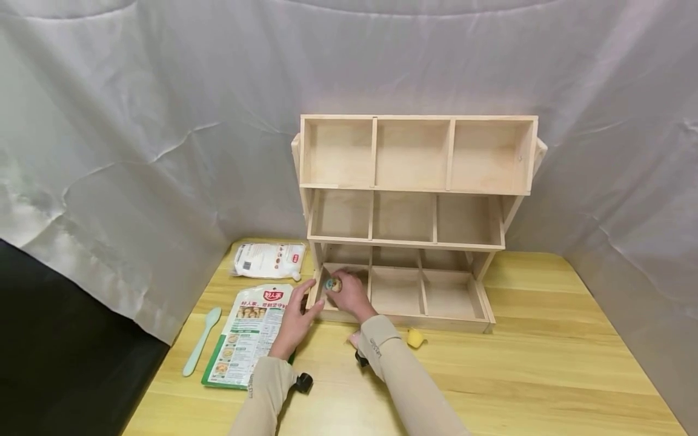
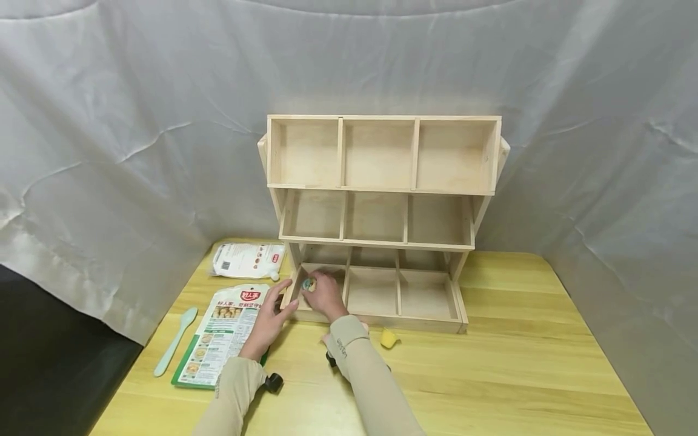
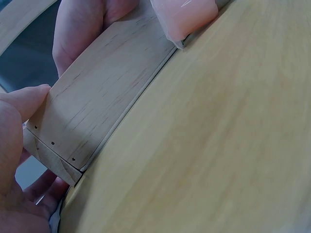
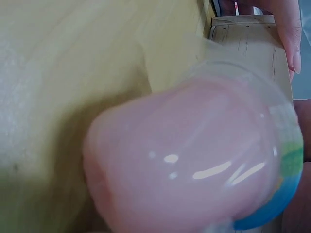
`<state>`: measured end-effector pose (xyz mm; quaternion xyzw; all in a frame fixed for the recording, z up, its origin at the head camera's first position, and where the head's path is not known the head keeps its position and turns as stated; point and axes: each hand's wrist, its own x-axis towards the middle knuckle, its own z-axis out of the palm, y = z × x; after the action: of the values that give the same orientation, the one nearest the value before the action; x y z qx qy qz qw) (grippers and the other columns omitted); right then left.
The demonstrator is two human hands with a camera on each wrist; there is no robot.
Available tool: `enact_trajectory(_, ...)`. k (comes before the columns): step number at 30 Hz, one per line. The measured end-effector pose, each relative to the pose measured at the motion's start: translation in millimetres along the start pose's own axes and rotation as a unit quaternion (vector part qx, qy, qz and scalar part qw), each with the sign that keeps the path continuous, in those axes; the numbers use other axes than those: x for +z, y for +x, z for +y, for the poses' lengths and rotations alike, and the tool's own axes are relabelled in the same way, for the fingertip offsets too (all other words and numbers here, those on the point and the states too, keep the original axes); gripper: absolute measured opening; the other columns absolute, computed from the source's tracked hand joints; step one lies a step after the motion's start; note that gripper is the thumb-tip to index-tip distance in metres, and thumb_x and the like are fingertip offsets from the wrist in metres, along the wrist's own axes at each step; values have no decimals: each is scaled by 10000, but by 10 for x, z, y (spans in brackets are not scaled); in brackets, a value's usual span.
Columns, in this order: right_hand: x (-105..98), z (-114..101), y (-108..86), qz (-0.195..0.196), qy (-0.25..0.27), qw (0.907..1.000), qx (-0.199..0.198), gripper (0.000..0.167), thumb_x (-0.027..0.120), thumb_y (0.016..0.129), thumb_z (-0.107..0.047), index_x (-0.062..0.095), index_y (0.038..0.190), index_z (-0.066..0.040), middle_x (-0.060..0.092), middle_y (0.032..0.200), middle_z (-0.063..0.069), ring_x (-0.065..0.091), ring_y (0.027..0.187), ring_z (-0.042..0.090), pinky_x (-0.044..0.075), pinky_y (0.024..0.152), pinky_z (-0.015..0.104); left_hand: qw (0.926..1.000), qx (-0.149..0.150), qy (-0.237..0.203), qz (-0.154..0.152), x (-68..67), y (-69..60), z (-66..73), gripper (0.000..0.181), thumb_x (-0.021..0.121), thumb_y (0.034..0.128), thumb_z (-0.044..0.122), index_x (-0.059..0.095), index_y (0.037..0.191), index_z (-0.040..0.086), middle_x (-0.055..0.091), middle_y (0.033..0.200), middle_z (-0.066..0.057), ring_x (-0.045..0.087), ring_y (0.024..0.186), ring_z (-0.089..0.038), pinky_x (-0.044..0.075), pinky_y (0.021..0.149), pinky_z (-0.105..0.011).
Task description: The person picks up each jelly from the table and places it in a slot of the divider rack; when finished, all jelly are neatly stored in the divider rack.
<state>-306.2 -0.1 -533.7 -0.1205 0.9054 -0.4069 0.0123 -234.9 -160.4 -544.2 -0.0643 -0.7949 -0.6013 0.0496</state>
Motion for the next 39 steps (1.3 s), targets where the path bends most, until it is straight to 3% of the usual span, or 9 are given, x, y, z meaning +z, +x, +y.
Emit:
enact_trajectory(5, 10, 24, -56, 38, 14, 10000, 13, 459, 818, 887, -153, 660, 1304, -41, 667, 1250, 168, 639, 1123, 353, 546, 999, 511, 10000, 2, 61, -35, 16, -42, -20, 621, 671, 1020, 161, 413, 1572, 40, 387, 1606, -186, 471, 1387, -428, 421, 1141, -576)
enact_trajectory(12, -53, 14, -130, -21, 163, 9998, 140, 524, 776, 922, -175, 608, 1405, -57, 559, 1429, 194, 586, 1235, 382, 508, 1069, 534, 9999, -52, 77, -131, 42, -82, -43, 626, 667, 1025, 174, 404, 1578, 47, 383, 1608, -187, 480, 1375, -424, 431, 1123, -560)
enact_trajectory(16, -234, -46, -164, -66, 398, 9991, 134, 539, 739, 955, -211, 575, 1452, -81, 541, 1473, 193, 559, 1297, 411, 471, 1107, 579, 9999, -65, 55, -86, 47, -91, -32, 619, 678, 1019, 188, 424, 1568, 56, 405, 1591, -174, 489, 1365, -420, 439, 1109, -565)
enact_trajectory(20, -542, -72, -278, -106, 830, 9963, 195, 533, 715, 978, -271, 564, 1467, -124, 535, 1490, 166, 534, 1334, 424, 474, 1092, 603, 10000, -67, -50, -13, 63, -60, -35, 608, 678, 1016, 180, 433, 1558, 57, 409, 1572, -171, 479, 1361, -421, 433, 1107, -581)
enact_trajectory(30, -1305, 275, -926, 160, 790, 9958, -433, 422, 708, 983, -145, 626, 1384, -43, 602, 1335, 185, 583, 1242, 398, 510, 1077, 544, 9999, -118, -69, -44, 49, 101, -321, 635, 673, 1025, 260, 401, 1590, 162, 352, 1620, -124, 425, 1424, -405, 387, 1162, -598)
enact_trajectory(34, -1435, 457, -1217, 314, 723, 9965, -265, 376, 716, 978, -132, 659, 1340, -47, 630, 1305, 182, 614, 1195, 371, 535, 1041, 538, 9999, -120, -65, -92, 8, 128, -359, 638, 681, 1013, 355, 413, 1580, 235, 357, 1619, -72, 430, 1438, -368, 409, 1159, -571)
enact_trajectory(39, -1440, 649, -1539, 433, 440, 9980, -100, 323, 727, 967, -106, 696, 1283, -43, 675, 1223, 155, 652, 1124, 314, 567, 986, 504, 9998, -156, -99, -112, 6, 128, -397, 650, 690, 1003, 389, 418, 1578, 253, 358, 1623, -56, 403, 1466, -383, 378, 1191, -573)
